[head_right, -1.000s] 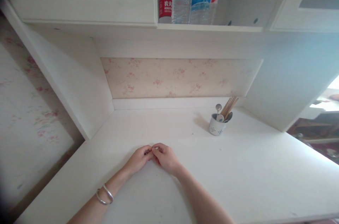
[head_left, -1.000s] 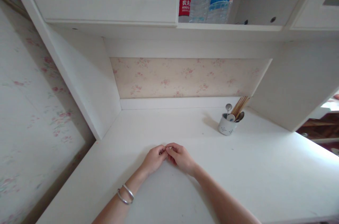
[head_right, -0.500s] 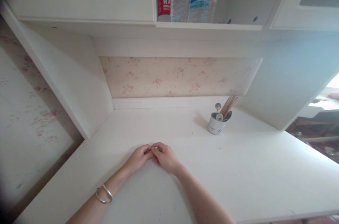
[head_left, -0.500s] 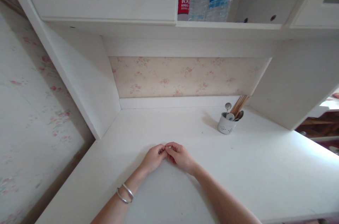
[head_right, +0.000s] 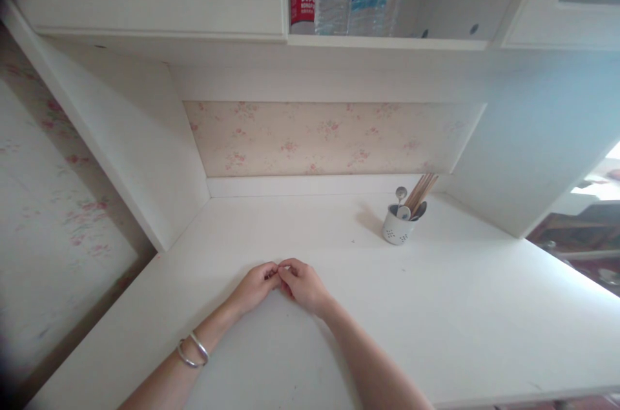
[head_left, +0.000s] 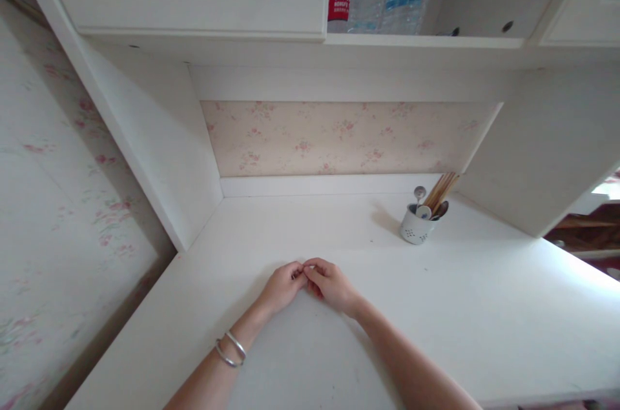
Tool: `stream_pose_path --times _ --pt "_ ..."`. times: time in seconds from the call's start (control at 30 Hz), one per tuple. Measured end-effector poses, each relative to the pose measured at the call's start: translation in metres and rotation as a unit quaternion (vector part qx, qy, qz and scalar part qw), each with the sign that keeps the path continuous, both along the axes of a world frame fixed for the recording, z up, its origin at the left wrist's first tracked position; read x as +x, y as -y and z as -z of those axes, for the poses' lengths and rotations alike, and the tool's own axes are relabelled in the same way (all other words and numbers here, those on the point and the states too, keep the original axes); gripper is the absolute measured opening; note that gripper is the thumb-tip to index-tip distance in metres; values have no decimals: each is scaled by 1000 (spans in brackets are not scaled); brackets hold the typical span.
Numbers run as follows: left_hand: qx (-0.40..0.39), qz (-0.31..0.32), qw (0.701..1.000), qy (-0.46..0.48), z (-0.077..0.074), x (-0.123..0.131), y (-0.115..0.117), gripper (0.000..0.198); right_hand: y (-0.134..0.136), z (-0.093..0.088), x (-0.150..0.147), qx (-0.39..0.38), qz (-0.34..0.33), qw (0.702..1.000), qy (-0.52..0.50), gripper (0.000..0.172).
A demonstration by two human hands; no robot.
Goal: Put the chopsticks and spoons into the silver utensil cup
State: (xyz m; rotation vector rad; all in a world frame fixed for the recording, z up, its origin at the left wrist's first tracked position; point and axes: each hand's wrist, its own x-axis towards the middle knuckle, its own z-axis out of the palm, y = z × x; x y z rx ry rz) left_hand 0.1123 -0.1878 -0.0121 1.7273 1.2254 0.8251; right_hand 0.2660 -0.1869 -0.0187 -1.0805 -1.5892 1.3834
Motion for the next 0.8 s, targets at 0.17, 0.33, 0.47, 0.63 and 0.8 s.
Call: stream_pose_path --times 0.17,0.33,0.47,0.63,0.8 --pt "5 10 1000 5 3 -1 -1 23 -1 2 0 1 4 1000 7 34" --pt "9 7 1000 1 4 -1 -2 23 -1 2 1 2 -5 1000 0 32" --pt "9 10 1000 -5 3 -1 -1 23 -1 1 1 -6 -6 1000 -5 31" --pt "11 8 1000 -9 0 -1 0 23 0 0 1 -4 -3 1000 -2 32" --pt "9 10 1000 -11 1 -1 0 25 0 1 1 6 -5 1000 13 30"
